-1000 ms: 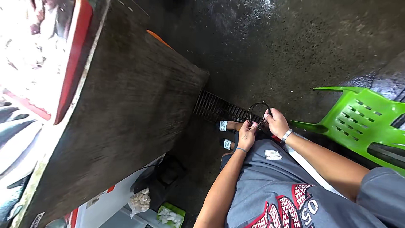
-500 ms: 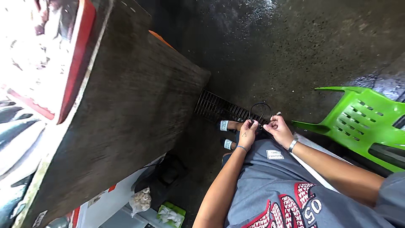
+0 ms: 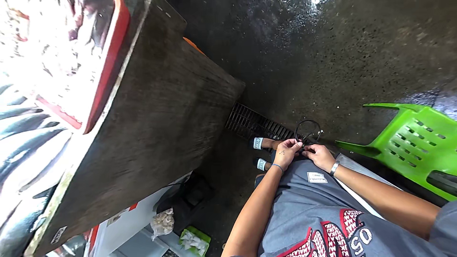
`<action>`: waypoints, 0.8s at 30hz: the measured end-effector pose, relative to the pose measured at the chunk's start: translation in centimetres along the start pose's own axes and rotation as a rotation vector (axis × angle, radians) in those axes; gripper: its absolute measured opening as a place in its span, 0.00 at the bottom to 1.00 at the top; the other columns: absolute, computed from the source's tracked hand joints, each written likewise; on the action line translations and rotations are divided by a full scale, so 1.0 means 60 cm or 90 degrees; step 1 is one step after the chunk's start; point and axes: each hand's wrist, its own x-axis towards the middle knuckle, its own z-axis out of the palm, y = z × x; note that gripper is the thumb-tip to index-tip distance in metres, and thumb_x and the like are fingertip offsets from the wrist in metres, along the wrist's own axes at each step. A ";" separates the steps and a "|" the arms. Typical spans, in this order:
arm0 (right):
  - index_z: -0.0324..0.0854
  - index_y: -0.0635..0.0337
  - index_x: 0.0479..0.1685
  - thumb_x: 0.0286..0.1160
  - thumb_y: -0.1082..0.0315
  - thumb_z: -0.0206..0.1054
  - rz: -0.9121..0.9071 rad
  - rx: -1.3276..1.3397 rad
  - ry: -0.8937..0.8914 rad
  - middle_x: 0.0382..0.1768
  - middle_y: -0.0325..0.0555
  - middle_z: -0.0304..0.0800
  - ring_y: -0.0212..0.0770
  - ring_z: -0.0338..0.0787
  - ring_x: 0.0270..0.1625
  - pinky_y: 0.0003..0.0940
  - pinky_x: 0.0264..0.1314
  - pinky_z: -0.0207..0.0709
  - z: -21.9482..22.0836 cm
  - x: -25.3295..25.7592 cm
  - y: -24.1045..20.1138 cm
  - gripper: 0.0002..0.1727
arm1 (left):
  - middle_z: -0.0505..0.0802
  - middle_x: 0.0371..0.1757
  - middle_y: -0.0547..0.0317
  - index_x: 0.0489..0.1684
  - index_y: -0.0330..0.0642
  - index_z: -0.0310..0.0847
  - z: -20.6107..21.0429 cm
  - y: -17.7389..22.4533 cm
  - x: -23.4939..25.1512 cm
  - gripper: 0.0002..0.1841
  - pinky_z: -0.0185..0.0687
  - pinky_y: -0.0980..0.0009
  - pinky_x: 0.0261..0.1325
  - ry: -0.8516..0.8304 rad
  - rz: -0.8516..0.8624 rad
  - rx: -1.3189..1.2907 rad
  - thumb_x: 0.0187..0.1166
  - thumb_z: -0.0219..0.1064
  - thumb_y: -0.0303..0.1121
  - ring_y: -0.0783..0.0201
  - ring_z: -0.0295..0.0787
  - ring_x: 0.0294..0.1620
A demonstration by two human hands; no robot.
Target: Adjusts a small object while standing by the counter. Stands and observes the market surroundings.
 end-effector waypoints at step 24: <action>0.90 0.62 0.43 0.76 0.65 0.73 0.025 0.085 0.044 0.38 0.41 0.94 0.27 0.89 0.43 0.31 0.56 0.83 0.019 0.008 -0.003 0.08 | 0.93 0.31 0.57 0.38 0.40 0.91 0.004 -0.005 0.000 0.11 0.86 0.65 0.39 0.038 0.115 0.145 0.81 0.73 0.40 0.66 0.88 0.31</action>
